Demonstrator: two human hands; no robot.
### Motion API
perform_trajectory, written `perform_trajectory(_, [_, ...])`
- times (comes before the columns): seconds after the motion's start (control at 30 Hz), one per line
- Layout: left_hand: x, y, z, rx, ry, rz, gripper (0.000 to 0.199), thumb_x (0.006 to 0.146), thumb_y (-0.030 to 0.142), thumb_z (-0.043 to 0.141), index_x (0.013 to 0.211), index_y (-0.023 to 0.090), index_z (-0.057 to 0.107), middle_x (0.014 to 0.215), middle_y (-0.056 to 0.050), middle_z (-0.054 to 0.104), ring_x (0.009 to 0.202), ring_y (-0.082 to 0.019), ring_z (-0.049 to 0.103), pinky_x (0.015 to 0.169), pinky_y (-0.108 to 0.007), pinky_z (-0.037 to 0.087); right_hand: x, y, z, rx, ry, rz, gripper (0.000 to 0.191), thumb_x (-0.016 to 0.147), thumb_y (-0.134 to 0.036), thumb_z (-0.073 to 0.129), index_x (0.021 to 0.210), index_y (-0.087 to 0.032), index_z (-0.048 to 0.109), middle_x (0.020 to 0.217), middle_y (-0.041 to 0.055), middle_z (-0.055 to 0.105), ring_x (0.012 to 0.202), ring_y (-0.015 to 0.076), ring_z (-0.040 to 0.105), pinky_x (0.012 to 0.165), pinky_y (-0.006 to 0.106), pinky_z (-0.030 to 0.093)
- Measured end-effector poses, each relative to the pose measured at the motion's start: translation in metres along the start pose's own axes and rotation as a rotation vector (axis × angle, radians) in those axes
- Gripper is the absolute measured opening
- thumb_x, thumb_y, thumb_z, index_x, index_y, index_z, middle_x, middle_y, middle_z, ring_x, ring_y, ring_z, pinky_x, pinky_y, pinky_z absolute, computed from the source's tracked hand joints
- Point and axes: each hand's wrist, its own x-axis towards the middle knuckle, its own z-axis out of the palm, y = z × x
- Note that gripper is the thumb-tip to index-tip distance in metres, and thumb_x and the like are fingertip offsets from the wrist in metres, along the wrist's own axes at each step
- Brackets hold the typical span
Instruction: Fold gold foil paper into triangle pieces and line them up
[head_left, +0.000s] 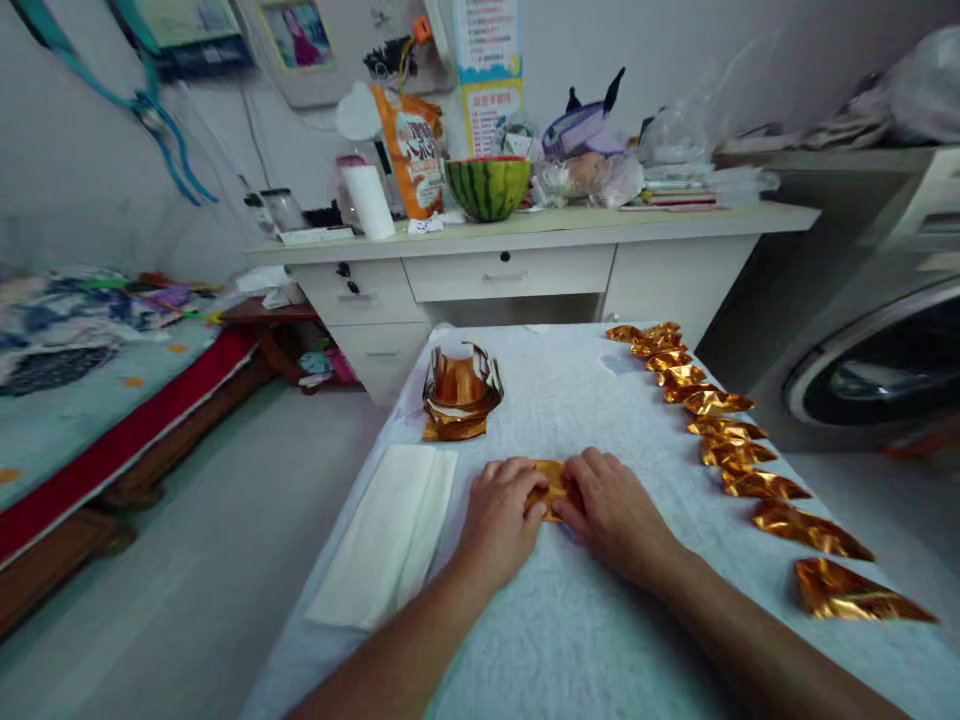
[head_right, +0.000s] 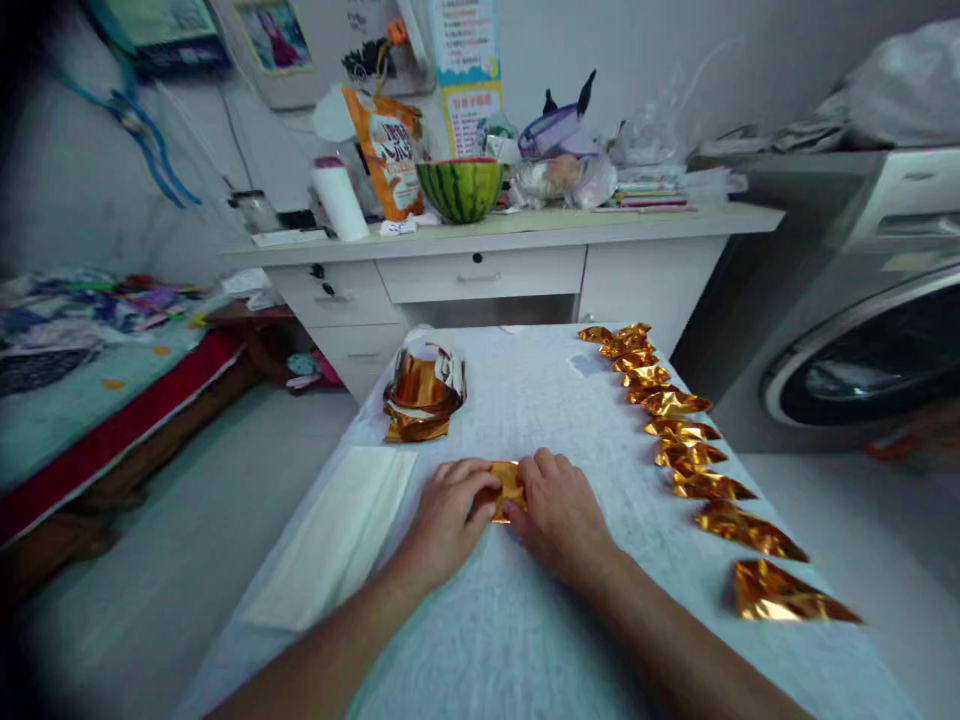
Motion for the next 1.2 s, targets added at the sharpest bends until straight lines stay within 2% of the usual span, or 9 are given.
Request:
perform_trajectory(0.17, [-0.001, -0.003, -0.004, -0.013, -0.063, 0.025, 0.033, 0.081, 0.007, 0.053, 0.106, 0.026, 0.059, 0.123, 0.001, 0.058, 0.110, -0.021, 0.047, 0.097, -0.038, 0.037, 0.002, -0.003, -0.001, -0.043, 0.014, 0.002, 0.023, 0.087, -0.036, 0.057, 0.099, -0.016, 0.058, 0.097, 0.0094, 0.057, 0.087, 0.0239, 0.051, 0.079, 0.035, 0.039])
perform_trajectory(0.3, [-0.004, -0.008, -0.007, -0.004, -0.121, 0.043, 0.042, 0.081, 0.003, 0.046, 0.113, 0.029, 0.056, 0.131, 0.001, 0.053, 0.116, -0.021, 0.044, 0.099, -0.039, 0.036, 0.000, -0.010, -0.001, -0.081, 0.027, 0.027, 0.030, 0.087, -0.044, 0.055, 0.100, -0.016, 0.058, 0.096, 0.0100, 0.056, 0.088, 0.0260, 0.051, 0.078, 0.037, 0.038])
perform_trajectory(0.5, [-0.006, -0.012, -0.011, -0.019, -0.179, 0.086, 0.043, 0.083, 0.004, 0.041, 0.117, 0.027, 0.052, 0.135, 0.000, 0.050, 0.119, -0.021, 0.042, 0.100, -0.041, 0.035, 0.000, -0.017, 0.004, -0.133, 0.061, 0.075, 0.047, 0.086, -0.061, 0.047, 0.098, -0.016, 0.057, 0.096, 0.0117, 0.056, 0.090, 0.0290, 0.051, 0.077, 0.040, 0.037])
perform_trajectory(0.63, [-0.005, -0.012, -0.013, -0.030, -0.193, 0.076, 0.043, 0.083, 0.005, 0.042, 0.117, 0.027, 0.052, 0.136, 0.000, 0.049, 0.120, -0.022, 0.041, 0.101, -0.042, 0.035, 0.001, -0.018, 0.009, -0.164, 0.095, 0.084, 0.052, 0.086, -0.066, 0.042, 0.095, -0.017, 0.057, 0.094, 0.0121, 0.057, 0.089, 0.0295, 0.051, 0.076, 0.041, 0.036])
perform_trajectory(0.83, [-0.005, -0.014, -0.014, -0.042, -0.203, 0.066, 0.045, 0.081, 0.004, 0.042, 0.118, 0.028, 0.052, 0.137, 0.001, 0.048, 0.122, -0.022, 0.040, 0.103, -0.042, 0.034, 0.001, -0.017, 0.009, -0.175, 0.084, 0.073, 0.050, 0.083, -0.065, 0.048, 0.096, -0.017, 0.056, 0.095, 0.0116, 0.057, 0.089, 0.0300, 0.051, 0.077, 0.042, 0.037])
perform_trajectory(1.0, [-0.005, -0.016, -0.013, -0.041, -0.208, 0.071, 0.044, 0.083, 0.006, 0.042, 0.119, 0.028, 0.053, 0.138, 0.001, 0.047, 0.124, -0.021, 0.039, 0.106, -0.041, 0.032, 0.003, -0.016, 0.000, -0.133, 0.020, 0.063, 0.047, 0.082, -0.060, 0.054, 0.101, -0.017, 0.055, 0.099, 0.0118, 0.057, 0.092, 0.0292, 0.053, 0.077, 0.040, 0.039])
perform_trajectory(1.1, [-0.005, -0.015, -0.015, -0.042, -0.215, 0.067, 0.043, 0.083, 0.007, 0.042, 0.118, 0.029, 0.054, 0.138, 0.000, 0.047, 0.125, -0.021, 0.038, 0.106, -0.041, 0.032, 0.003, -0.010, -0.006, -0.095, -0.022, 0.063, 0.049, 0.080, -0.056, 0.059, 0.109, -0.018, 0.053, 0.102, 0.0114, 0.056, 0.094, 0.0290, 0.054, 0.077, 0.039, 0.040])
perform_trajectory(1.2, [-0.004, -0.013, -0.017, -0.042, -0.225, 0.062, 0.044, 0.081, 0.006, 0.043, 0.117, 0.029, 0.055, 0.138, 0.001, 0.047, 0.125, -0.021, 0.039, 0.107, -0.041, 0.032, 0.002, 0.001, -0.010, -0.056, -0.057, 0.074, 0.061, 0.078, -0.053, 0.063, 0.125, -0.017, 0.048, 0.107, 0.0122, 0.055, 0.096, 0.0296, 0.055, 0.078, 0.039, 0.042])
